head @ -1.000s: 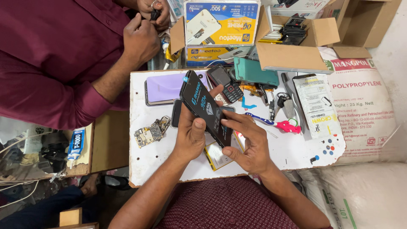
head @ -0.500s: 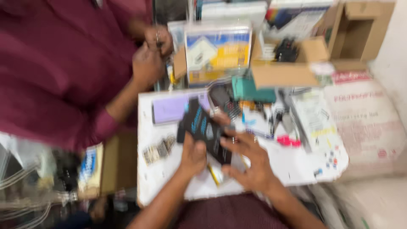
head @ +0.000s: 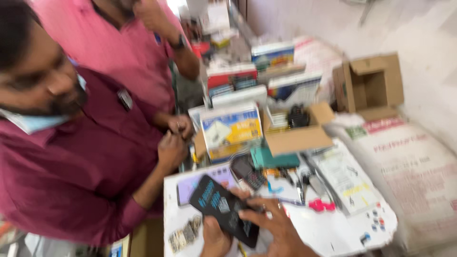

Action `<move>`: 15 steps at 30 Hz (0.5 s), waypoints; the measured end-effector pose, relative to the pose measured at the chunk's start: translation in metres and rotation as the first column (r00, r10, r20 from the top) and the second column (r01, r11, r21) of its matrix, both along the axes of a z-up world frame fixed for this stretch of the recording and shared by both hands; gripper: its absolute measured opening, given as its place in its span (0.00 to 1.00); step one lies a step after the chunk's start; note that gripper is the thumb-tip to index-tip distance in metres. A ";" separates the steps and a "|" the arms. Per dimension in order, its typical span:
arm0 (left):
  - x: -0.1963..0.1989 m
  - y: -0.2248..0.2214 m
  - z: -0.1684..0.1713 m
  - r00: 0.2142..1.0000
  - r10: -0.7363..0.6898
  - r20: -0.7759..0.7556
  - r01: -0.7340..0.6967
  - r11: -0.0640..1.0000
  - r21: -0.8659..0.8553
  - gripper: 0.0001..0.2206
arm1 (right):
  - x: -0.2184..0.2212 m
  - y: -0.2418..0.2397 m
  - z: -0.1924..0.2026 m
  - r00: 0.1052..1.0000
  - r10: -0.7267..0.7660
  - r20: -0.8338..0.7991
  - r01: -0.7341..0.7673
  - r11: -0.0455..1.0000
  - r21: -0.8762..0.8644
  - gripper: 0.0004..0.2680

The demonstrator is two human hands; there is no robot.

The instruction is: The person cleans the back of a smartphone with a toothbrush, then handles a new screen assembly, peeling off protective films and preparing it for installation. The person also handles the phone's internal frame and battery.

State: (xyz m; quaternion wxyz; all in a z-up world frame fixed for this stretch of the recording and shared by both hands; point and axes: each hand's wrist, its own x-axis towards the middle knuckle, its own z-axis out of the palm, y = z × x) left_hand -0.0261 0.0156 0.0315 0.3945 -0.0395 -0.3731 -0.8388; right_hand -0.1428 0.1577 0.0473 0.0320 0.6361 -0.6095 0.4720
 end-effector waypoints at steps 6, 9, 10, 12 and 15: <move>0.001 0.002 0.017 0.990 -0.118 0.073 0.085 0.932 0.352 0.46 | 0.012 -0.005 0.049 0.998 -0.009 -0.057 0.010 1.000 0.009 0.24; -0.005 -0.004 0.018 0.982 -0.079 0.170 0.004 0.916 0.401 0.45 | 0.010 -0.010 0.055 1.000 0.008 -0.013 -0.006 0.997 0.082 0.24; -0.007 -0.005 0.017 0.988 -0.141 0.065 0.097 0.888 0.450 0.44 | 0.009 -0.012 0.054 1.000 -0.008 0.001 0.008 0.995 0.100 0.24; -0.004 -0.002 0.017 0.980 -0.191 -0.051 0.191 0.850 0.490 0.42 | 0.008 -0.011 0.054 1.000 -0.018 0.026 0.015 0.994 0.104 0.22; -0.010 -0.006 0.020 0.973 -0.206 -0.103 0.230 0.841 0.490 0.43 | 0.000 -0.017 0.057 1.000 -0.005 -0.002 0.005 0.997 0.077 0.20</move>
